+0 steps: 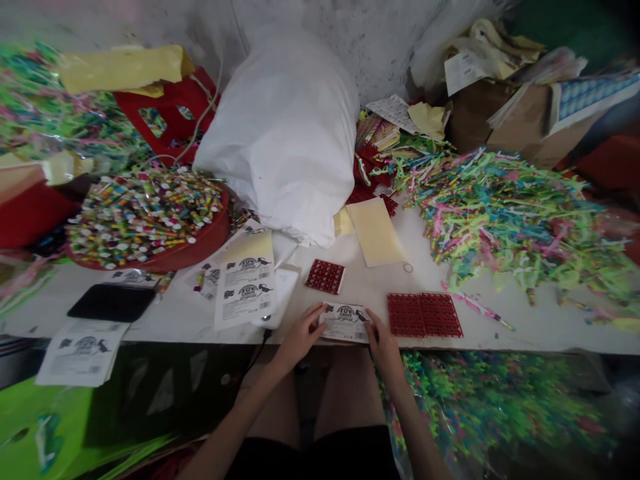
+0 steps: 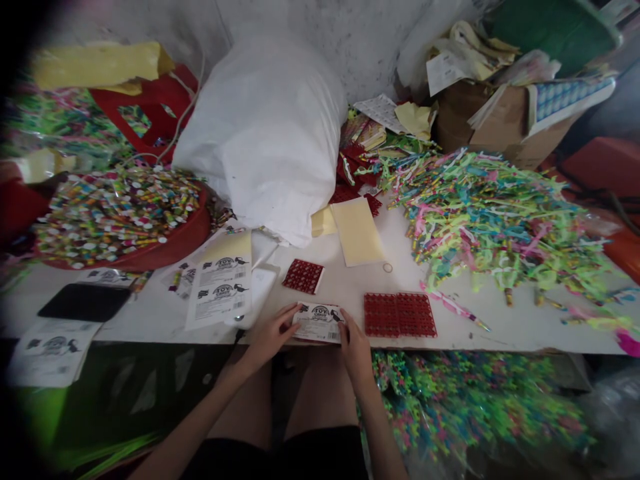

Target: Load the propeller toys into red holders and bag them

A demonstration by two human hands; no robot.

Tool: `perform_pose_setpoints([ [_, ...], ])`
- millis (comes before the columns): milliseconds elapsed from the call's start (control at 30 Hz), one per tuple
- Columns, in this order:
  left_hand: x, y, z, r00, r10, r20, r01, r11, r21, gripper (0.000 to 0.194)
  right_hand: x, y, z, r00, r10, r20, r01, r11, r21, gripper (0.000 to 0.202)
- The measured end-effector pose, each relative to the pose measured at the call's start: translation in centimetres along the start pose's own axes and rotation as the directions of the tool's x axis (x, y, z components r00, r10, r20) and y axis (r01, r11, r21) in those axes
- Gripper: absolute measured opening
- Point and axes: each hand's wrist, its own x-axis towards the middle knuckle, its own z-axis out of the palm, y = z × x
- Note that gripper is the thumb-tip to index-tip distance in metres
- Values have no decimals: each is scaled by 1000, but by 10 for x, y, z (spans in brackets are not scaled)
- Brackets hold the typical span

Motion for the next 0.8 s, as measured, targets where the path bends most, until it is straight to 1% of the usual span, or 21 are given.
perform_pose_setpoints([
  [133, -1, 0, 1, 1000, 14, -19, -14, 1000, -1, 43, 1, 0, -1, 1000, -11, 2, 11, 1000, -6, 42],
  [333, -2, 1, 1, 1000, 10, -19, -11, 1000, -12, 45, 3, 0, -1, 1000, 23, 19, -22, 1000, -8, 43],
  [633, -2, 1, 0, 1000, -7, -13, 7, 1000, -24, 45, 1, 2, 0, 1000, -10, 3, 10, 1000, -5, 42],
  [800, 0, -3, 2, 1000, -5, -19, 5, 999, -37, 45, 2, 3, 1, 1000, 3, 17, -3, 1000, 0, 42],
])
